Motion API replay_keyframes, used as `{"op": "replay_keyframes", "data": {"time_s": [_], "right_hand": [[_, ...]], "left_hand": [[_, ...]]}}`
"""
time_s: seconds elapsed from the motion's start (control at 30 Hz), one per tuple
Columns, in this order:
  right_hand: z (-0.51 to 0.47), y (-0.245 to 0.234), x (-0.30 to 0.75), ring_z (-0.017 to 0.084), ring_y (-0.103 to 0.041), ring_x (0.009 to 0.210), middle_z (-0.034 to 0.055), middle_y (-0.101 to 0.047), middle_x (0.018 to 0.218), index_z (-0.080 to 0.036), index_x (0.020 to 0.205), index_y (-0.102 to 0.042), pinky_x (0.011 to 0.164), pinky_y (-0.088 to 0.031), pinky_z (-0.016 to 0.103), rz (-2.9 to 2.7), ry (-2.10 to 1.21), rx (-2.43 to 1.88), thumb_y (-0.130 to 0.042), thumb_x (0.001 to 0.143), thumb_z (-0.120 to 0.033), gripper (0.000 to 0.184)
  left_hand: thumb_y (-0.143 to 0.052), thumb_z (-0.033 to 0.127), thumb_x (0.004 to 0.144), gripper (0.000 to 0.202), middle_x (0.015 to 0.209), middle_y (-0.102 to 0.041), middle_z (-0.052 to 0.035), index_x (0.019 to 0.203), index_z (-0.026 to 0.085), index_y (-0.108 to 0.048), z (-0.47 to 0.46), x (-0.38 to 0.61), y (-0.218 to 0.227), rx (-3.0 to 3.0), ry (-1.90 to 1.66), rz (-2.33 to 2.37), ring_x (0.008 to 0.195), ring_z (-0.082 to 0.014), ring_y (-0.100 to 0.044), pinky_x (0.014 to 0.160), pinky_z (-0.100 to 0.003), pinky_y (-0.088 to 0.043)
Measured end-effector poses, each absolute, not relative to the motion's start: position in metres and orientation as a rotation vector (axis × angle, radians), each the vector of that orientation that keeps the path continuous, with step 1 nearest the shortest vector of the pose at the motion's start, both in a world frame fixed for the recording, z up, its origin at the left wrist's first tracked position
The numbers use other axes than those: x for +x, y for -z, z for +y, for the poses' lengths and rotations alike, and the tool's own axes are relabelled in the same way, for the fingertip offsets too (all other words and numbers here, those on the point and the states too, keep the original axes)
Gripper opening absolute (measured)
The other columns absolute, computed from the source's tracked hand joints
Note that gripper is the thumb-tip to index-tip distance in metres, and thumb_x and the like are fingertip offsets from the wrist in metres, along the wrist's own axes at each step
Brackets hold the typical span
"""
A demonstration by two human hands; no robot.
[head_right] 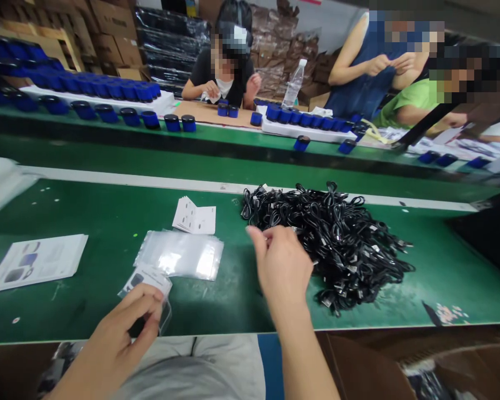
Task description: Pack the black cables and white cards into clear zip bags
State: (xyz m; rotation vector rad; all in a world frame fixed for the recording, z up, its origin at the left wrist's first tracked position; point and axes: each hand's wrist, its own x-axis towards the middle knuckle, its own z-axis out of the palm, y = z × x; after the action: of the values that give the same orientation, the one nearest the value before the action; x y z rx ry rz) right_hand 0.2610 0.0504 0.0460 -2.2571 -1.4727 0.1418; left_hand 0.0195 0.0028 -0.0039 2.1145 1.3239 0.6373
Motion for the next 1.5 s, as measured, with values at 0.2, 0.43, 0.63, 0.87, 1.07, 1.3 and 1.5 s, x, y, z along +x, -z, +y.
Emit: {"op": "replay_keyframes", "data": {"time_s": [0.2, 0.43, 0.63, 0.87, 1.07, 1.3, 1.5], "right_hand": [[0.082, -0.028, 0.295, 0.028, -0.061, 0.078, 0.0096, -0.061, 0.084, -0.017, 0.073, -0.064, 0.066, -0.043, 0.036, -1.479, -0.069, -2.288, -0.064, 0.079, -0.029, 0.014], [0.029, -0.022, 0.248, 0.016, -0.062, 0.064, 0.0007, -0.064, 0.071, -0.02, 0.086, -0.055, 0.059, -0.049, 0.024, -1.625, -0.718, -1.7, -0.049, 0.09, -0.029, 0.011], [-0.006, -0.008, 0.205, 0.014, -0.061, 0.072, 0.003, -0.061, 0.087, -0.021, 0.1, -0.064, 0.065, -0.049, 0.024, -1.997, -0.991, -1.36, -0.048, 0.089, -0.008, 0.023], [-0.008, -0.001, 0.201, 0.022, -0.06, 0.071, 0.0096, -0.059, 0.081, -0.011, 0.095, -0.066, 0.058, -0.054, 0.031, -2.305, -0.334, -1.392, -0.048, 0.081, 0.002, 0.026], [-0.013, -0.006, 0.181, 0.024, -0.062, 0.068, 0.0116, -0.063, 0.078, -0.008, 0.087, -0.066, 0.057, -0.057, 0.035, -2.214, -0.211, -1.354, -0.053, 0.075, 0.003, 0.02], [-0.015, -0.006, 0.173, 0.018, -0.066, 0.069, 0.0049, -0.068, 0.083, -0.017, 0.095, -0.067, 0.062, -0.056, 0.028, -1.751, -0.951, -1.338, -0.056, 0.077, -0.003, 0.025], [-0.008, -0.003, 0.176, 0.014, -0.063, 0.061, -0.0008, -0.066, 0.067, -0.018, 0.077, -0.066, 0.057, -0.051, 0.022, -1.314, -1.285, -1.404, -0.06, 0.077, -0.014, 0.007]], "left_hand": [[-0.036, 0.016, 0.088, 0.02, 0.074, -0.05, 0.0027, 0.07, 0.022, -0.043, 0.008, 0.023, 0.004, 2.103, -0.635, 1.395, 0.062, -0.012, -0.052, 0.059, -0.023, -0.044], [-0.036, 0.016, 0.089, 0.019, 0.077, -0.051, 0.0018, 0.073, 0.022, -0.045, 0.01, 0.02, 0.001, 2.049, -0.618, 1.4, 0.064, -0.0124, -0.052, 0.061, -0.024, -0.044], [-0.038, 0.014, 0.086, 0.016, 0.09, -0.055, -0.0013, 0.083, 0.021, -0.051, 0.009, 0.018, 0.002, 1.991, -0.637, 1.419, 0.072, -0.0133, -0.056, 0.066, -0.026, -0.047], [-0.041, 0.019, 0.089, 0.018, 0.112, -0.057, -0.0064, 0.079, 0.021, -0.055, 0.004, 0.014, 0.003, 2.005, -0.702, 1.458, 0.102, -0.0184, -0.059, 0.084, -0.03, -0.048], [-0.043, 0.019, 0.088, 0.018, 0.123, -0.054, -0.0087, 0.075, 0.021, -0.055, -0.002, 0.02, 0.001, 2.121, -0.726, 1.503, 0.105, -0.0215, -0.06, 0.081, -0.032, -0.052], [-0.045, 0.014, 0.086, 0.016, 0.133, -0.043, -0.0079, 0.077, 0.022, -0.055, -0.011, 0.018, 0.003, 2.212, -0.792, 1.495, 0.118, -0.0227, -0.051, 0.09, -0.037, -0.05], [-0.044, 0.011, 0.086, 0.018, 0.137, -0.036, -0.0058, 0.077, 0.023, -0.054, -0.015, 0.018, 0.005, 2.164, -0.871, 1.428, 0.13, -0.0239, -0.038, 0.099, -0.04, -0.044]]}}
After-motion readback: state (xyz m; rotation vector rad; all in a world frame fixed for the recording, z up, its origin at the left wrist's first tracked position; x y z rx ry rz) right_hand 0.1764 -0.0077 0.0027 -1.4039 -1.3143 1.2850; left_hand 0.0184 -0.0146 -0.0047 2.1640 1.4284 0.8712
